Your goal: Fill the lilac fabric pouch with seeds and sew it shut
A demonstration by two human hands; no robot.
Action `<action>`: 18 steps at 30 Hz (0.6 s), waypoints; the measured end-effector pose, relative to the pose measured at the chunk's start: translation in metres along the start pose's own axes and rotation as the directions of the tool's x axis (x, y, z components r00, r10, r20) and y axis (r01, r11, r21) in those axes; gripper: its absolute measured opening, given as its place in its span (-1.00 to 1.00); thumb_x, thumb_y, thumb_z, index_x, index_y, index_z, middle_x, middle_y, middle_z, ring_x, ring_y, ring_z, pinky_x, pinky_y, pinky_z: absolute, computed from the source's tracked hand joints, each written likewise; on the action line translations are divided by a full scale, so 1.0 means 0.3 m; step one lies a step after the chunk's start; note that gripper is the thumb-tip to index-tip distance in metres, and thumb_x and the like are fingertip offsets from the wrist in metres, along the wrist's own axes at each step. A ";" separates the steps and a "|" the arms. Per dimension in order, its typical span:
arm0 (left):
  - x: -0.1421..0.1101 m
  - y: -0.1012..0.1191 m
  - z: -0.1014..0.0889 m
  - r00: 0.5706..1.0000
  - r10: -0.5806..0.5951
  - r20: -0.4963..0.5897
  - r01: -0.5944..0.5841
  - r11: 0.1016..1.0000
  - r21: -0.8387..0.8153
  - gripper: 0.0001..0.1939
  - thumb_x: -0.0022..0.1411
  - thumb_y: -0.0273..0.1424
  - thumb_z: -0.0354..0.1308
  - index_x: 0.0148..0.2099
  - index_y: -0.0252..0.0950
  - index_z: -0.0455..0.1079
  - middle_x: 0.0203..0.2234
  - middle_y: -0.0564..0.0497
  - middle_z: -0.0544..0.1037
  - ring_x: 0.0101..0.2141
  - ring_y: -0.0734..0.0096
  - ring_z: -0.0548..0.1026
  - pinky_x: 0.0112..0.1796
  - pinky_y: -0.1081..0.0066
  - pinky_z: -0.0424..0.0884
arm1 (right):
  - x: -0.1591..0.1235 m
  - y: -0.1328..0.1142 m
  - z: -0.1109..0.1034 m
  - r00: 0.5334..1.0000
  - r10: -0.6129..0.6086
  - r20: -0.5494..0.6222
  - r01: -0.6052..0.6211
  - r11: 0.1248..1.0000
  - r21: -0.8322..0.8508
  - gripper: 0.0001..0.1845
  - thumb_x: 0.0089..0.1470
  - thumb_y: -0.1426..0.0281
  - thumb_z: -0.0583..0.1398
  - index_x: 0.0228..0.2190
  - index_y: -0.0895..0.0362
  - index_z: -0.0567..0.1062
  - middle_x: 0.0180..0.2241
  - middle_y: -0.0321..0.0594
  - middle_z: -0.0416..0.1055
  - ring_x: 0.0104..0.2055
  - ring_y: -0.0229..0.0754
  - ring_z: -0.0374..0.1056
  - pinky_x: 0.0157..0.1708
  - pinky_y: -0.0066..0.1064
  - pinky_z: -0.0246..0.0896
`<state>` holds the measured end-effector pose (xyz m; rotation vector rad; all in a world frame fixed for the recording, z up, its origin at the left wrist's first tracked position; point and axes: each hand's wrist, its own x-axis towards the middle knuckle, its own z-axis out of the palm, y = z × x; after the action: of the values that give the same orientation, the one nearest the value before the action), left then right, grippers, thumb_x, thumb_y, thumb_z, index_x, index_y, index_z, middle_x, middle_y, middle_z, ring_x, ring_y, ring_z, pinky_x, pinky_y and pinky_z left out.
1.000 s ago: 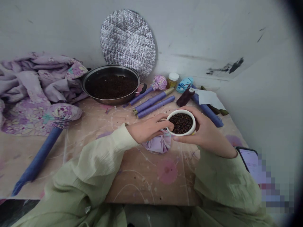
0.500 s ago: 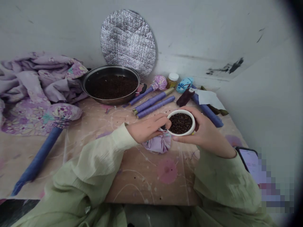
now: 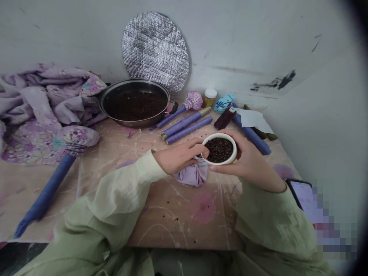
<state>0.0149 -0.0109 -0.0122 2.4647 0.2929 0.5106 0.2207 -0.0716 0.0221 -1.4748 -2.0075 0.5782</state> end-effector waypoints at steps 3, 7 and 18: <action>-0.003 -0.006 -0.002 1.000 -0.006 -0.009 0.006 1.000 -0.018 -0.86 0.22 -0.54 -0.06 -0.16 -0.29 0.15 0.02 -0.17 0.24 0.09 0.26 0.24 0.05 0.22 0.26 | -0.001 0.000 0.000 1.000 0.004 -0.002 -0.004 1.000 -0.006 -0.27 -0.30 0.11 0.34 -0.07 0.06 0.29 -0.08 -0.16 0.36 -0.06 -0.01 0.33 -0.11 -0.24 0.27; -0.005 -0.014 -0.001 1.000 -0.012 -0.028 0.011 0.999 -0.035 -0.87 0.22 -0.50 -0.02 -0.16 -0.32 0.14 -0.01 -0.20 0.29 0.02 0.24 0.29 0.01 0.21 0.28 | -0.002 -0.002 -0.001 1.000 0.006 -0.003 -0.006 1.000 -0.009 -0.27 -0.31 0.11 0.35 -0.08 0.07 0.29 -0.08 -0.16 0.36 -0.06 -0.01 0.32 -0.10 -0.24 0.27; -0.009 -0.020 0.006 0.999 0.002 -0.053 -0.005 0.999 -0.048 -0.83 0.21 -0.50 0.00 -0.13 -0.32 0.13 -0.10 -0.16 0.34 -0.07 0.30 0.33 -0.05 0.26 0.30 | -0.001 0.005 0.001 1.000 0.000 0.003 0.000 1.000 0.000 -0.27 -0.31 0.10 0.35 -0.08 0.05 0.29 -0.08 -0.16 0.35 -0.05 0.00 0.32 -0.09 -0.22 0.27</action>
<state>0.0127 -0.0078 -0.0181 2.4081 0.2943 0.5787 0.2217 -0.0715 0.0210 -1.4748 -2.0098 0.5809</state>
